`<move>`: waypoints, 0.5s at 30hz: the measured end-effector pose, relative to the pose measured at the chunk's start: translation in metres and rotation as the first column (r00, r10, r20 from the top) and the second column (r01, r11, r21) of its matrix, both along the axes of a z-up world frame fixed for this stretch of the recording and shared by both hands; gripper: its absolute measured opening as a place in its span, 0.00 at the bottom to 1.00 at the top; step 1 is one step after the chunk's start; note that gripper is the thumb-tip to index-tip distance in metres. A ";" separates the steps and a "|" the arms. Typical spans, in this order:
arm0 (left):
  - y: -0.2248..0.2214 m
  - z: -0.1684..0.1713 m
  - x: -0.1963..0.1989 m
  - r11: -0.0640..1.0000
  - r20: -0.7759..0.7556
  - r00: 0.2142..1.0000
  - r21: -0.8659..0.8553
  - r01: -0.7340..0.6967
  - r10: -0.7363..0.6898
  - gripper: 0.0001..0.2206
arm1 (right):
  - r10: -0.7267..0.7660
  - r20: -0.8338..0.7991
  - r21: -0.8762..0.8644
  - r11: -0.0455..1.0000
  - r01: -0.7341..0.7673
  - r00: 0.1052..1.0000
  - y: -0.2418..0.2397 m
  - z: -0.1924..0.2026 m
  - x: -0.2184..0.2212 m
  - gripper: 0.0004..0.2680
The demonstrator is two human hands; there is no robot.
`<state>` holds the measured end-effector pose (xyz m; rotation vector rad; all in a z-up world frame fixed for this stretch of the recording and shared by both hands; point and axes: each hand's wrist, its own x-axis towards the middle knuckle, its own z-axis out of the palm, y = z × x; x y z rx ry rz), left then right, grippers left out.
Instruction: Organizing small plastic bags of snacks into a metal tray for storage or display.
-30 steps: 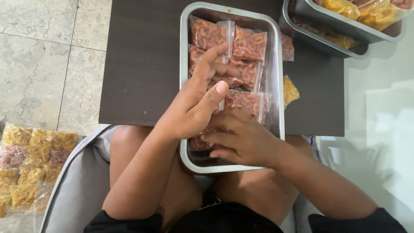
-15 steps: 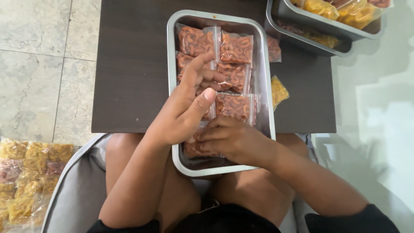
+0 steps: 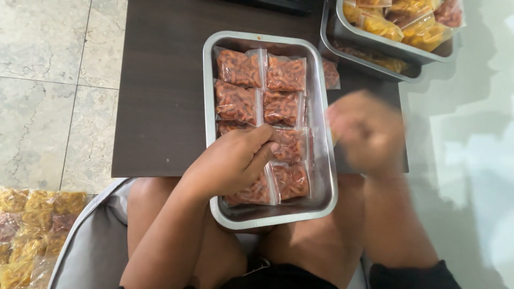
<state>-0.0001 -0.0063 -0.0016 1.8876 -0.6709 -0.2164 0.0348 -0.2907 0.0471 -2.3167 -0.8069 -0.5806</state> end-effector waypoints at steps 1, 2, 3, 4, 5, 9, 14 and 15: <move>0.000 0.000 0.000 1.000 0.003 1.000 0.000 0.002 -0.002 0.10 | -0.002 0.003 0.000 1.000 0.002 1.000 -0.017 -0.015 0.019 0.08; 0.000 0.000 0.000 1.000 -0.007 1.000 0.004 0.003 -0.003 0.10 | -0.083 -0.073 -0.117 0.990 0.075 0.994 -0.034 -0.029 0.038 0.05; 0.000 0.000 0.000 1.000 -0.016 1.000 0.008 0.005 -0.005 0.10 | -0.175 -0.136 -0.236 0.962 0.140 0.975 -0.051 -0.042 0.057 0.06; 0.000 0.001 0.000 1.000 -0.010 1.000 0.006 0.009 -0.009 0.10 | -0.179 -0.130 -0.237 0.961 0.144 0.975 -0.053 -0.054 0.062 0.06; 0.000 0.002 0.000 1.000 -0.020 1.000 0.012 0.009 -0.008 0.10 | -0.204 -0.176 -0.332 0.933 0.137 0.963 -0.053 -0.066 0.071 0.11; 0.000 0.003 0.000 1.000 -0.044 0.999 0.004 0.015 -0.014 0.10 | -0.387 -0.288 -0.466 0.855 0.225 0.876 -0.036 -0.077 0.074 0.29; 0.002 0.006 0.001 0.999 -0.057 0.998 -0.041 0.013 -0.016 0.09 | -0.536 -0.277 -0.564 0.763 0.317 0.797 -0.042 -0.084 0.088 0.20; 0.002 0.004 0.002 0.999 -0.059 0.998 -0.047 0.019 -0.021 0.09 | -0.539 -0.252 -0.576 0.751 0.323 0.804 -0.044 -0.084 0.090 0.18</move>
